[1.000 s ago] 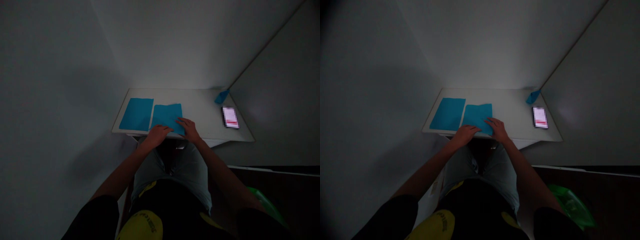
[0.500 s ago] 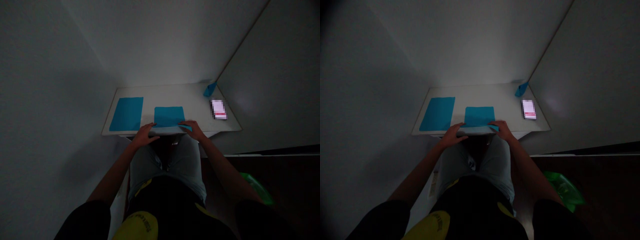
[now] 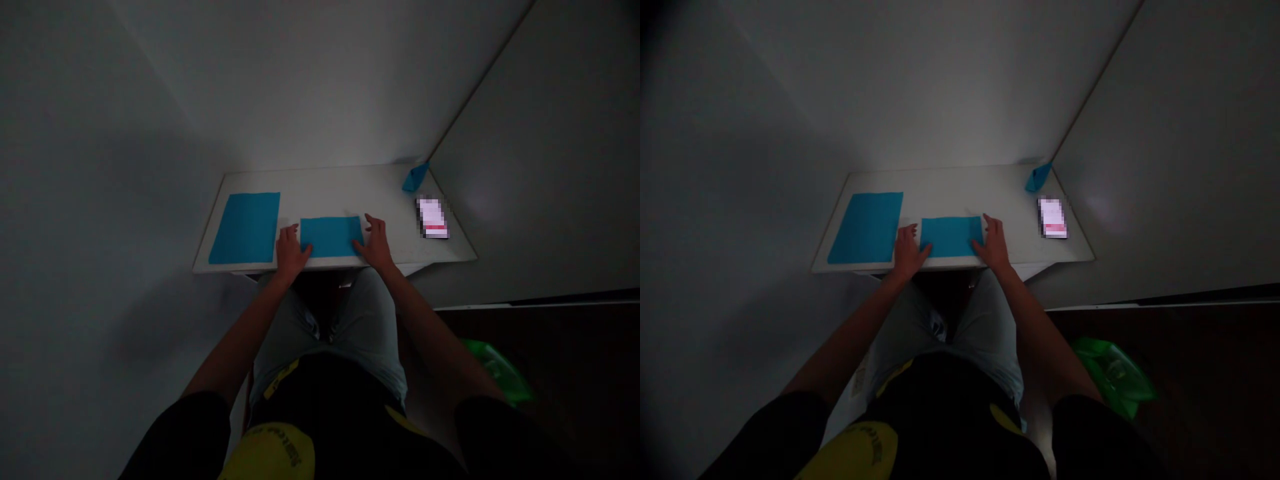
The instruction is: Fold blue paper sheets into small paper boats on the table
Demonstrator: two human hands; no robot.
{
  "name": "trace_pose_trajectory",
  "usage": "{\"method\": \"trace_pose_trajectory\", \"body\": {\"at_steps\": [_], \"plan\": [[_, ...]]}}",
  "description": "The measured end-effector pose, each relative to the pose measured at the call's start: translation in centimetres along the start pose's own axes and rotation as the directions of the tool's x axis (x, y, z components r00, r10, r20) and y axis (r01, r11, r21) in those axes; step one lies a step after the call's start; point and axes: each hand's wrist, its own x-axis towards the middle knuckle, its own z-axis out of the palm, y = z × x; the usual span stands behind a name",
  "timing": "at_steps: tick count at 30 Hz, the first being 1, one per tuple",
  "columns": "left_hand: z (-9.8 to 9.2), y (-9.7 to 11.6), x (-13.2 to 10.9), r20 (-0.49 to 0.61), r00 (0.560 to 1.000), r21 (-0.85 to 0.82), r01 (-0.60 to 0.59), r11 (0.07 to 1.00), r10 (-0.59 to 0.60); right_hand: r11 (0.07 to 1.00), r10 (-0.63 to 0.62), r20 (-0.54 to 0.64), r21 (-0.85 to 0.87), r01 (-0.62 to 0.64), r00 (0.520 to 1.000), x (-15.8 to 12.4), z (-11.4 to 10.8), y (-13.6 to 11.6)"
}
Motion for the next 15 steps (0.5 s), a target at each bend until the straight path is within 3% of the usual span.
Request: {"method": "trace_pose_trajectory", "body": {"at_steps": [2,4,7,11,15], "plan": [[0.5,1.5,-0.3,0.024,0.996,0.044,-0.089,0.995,0.088,0.990,-0.089,0.064,-0.101,0.096,0.994,0.1,0.5,-0.7],[1.3,2.8,-0.5,0.120,0.971,0.034,-0.210,0.977,0.205,0.969,-0.151,0.184,-0.167,0.182,0.971,0.2,1.1,-1.5],[2.5,3.5,-0.2,0.227,0.929,0.008,-0.302,0.953,0.292,0.949,-0.174,0.303,-0.202,0.241,0.937,0.3,1.9,-2.1],[3.0,2.2,0.5,0.285,0.910,0.043,-0.327,0.944,0.302,0.935,-0.180,0.330,-0.235,0.265,0.927,0.2,1.8,-1.5],[1.6,0.1,0.8,0.317,0.896,0.085,-0.353,0.932,0.311,0.930,-0.183,0.337,-0.246,0.274,0.923,-0.4,0.0,-0.5]]}}
